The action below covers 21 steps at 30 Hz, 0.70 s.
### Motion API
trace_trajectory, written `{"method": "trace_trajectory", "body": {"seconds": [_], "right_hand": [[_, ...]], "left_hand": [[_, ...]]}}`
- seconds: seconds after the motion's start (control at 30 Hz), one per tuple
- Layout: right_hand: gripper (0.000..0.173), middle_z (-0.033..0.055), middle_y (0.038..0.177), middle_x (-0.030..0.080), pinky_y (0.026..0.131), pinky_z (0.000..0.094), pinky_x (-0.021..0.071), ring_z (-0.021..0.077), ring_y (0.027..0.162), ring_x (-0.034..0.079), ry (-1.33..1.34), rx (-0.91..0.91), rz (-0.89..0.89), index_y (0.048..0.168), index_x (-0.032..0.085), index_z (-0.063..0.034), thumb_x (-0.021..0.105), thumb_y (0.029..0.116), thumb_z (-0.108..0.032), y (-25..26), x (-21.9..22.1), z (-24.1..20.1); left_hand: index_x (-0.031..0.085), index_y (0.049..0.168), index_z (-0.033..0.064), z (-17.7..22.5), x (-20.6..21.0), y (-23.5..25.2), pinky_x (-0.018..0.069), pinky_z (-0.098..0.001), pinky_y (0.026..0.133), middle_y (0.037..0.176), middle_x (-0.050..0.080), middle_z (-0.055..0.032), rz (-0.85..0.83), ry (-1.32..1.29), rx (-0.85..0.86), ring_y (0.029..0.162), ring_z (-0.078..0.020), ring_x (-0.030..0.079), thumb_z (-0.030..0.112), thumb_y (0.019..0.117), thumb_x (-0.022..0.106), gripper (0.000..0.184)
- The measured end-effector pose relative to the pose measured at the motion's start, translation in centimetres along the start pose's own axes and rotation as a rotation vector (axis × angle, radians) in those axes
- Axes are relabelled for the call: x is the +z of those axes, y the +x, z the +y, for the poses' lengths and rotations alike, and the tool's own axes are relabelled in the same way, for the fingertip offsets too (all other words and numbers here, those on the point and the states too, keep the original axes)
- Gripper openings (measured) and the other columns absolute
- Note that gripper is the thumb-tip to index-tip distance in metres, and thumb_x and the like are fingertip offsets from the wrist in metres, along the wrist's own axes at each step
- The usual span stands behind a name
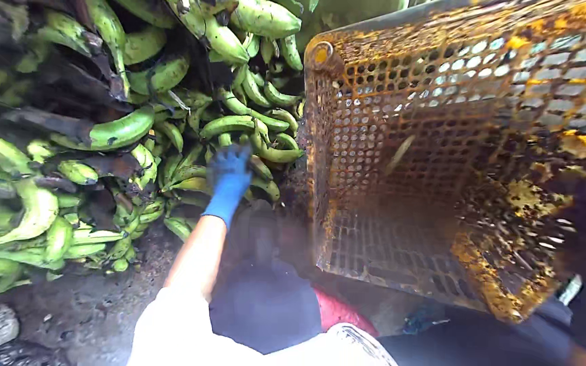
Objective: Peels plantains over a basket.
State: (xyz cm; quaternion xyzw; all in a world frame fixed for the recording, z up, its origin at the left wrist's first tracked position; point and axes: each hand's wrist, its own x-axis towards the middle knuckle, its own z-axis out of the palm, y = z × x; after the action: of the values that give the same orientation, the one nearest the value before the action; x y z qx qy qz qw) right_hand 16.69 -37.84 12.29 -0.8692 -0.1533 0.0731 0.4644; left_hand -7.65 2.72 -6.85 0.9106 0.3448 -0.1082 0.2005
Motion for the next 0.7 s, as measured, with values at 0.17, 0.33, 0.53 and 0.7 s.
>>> {"method": "trace_trajectory", "body": {"seconds": [0.17, 0.33, 0.53, 0.7], "right_hand": [[0.042, -0.0007, 0.112, 0.063, 0.081, 0.0248, 0.0557, 0.0003, 0.089, 0.062, -0.102, 0.167, 0.058, 0.138, 0.054, -0.0095, 0.059, 0.0995, -0.025, -1.5, 4.2, -1.3], [0.047, 0.0059, 0.12, 0.065, 0.089, 0.0304, 0.0567, 0.0059, 0.101, 0.065, -0.103, 0.349, 0.008, 0.141, 0.052, -0.0077, 0.058, 0.1016, -0.032, -4.4, 4.3, 1.0], [0.055, 0.0247, 0.138, 0.059, 0.104, 0.0622, 0.0449, 0.0395, 0.127, 0.058, -0.638, 0.621, -0.202, 0.15, 0.045, -0.0082, 0.058, 0.1035, -0.034, -6.2, 4.3, 8.3], [0.071, 0.02, 0.163, 0.035, 0.115, 0.0658, 0.0334, 0.0433, 0.148, 0.036, -0.844, 0.023, -0.303, 0.158, 0.038, -0.0116, 0.056, 0.0996, -0.046, -8.5, 6.4, 3.1]], "left_hand": [[0.056, 0.143, 0.0135, -7.3, -3.4, -2.3, 0.0365, -0.0758, 0.102, 0.146, 0.048, -0.0286, 0.144, -0.111, -0.24, 0.136, -0.0553, 0.04, 0.026, 0.0921, 0.07, 0.055], [0.053, 0.144, 0.0063, -8.2, -2.0, -2.0, 0.0385, -0.0731, 0.103, 0.146, 0.046, -0.033, -0.027, -0.202, -0.373, 0.133, -0.0555, 0.045, 0.024, 0.0934, 0.071, 0.056], [0.058, 0.136, 0.0092, -9.8, -0.4, -2.0, 0.0431, -0.0694, 0.101, 0.139, 0.055, -0.0286, -0.064, -0.235, -0.393, 0.128, -0.0497, 0.053, 0.025, 0.0945, 0.07, 0.046], [0.048, 0.151, 0.025, -11.2, 0.8, -5.4, 0.047, -0.073, 0.093, 0.143, 0.052, -0.0258, 0.038, -0.215, -0.226, 0.121, -0.0502, 0.057, 0.028, 0.0972, 0.066, 0.057]]}}
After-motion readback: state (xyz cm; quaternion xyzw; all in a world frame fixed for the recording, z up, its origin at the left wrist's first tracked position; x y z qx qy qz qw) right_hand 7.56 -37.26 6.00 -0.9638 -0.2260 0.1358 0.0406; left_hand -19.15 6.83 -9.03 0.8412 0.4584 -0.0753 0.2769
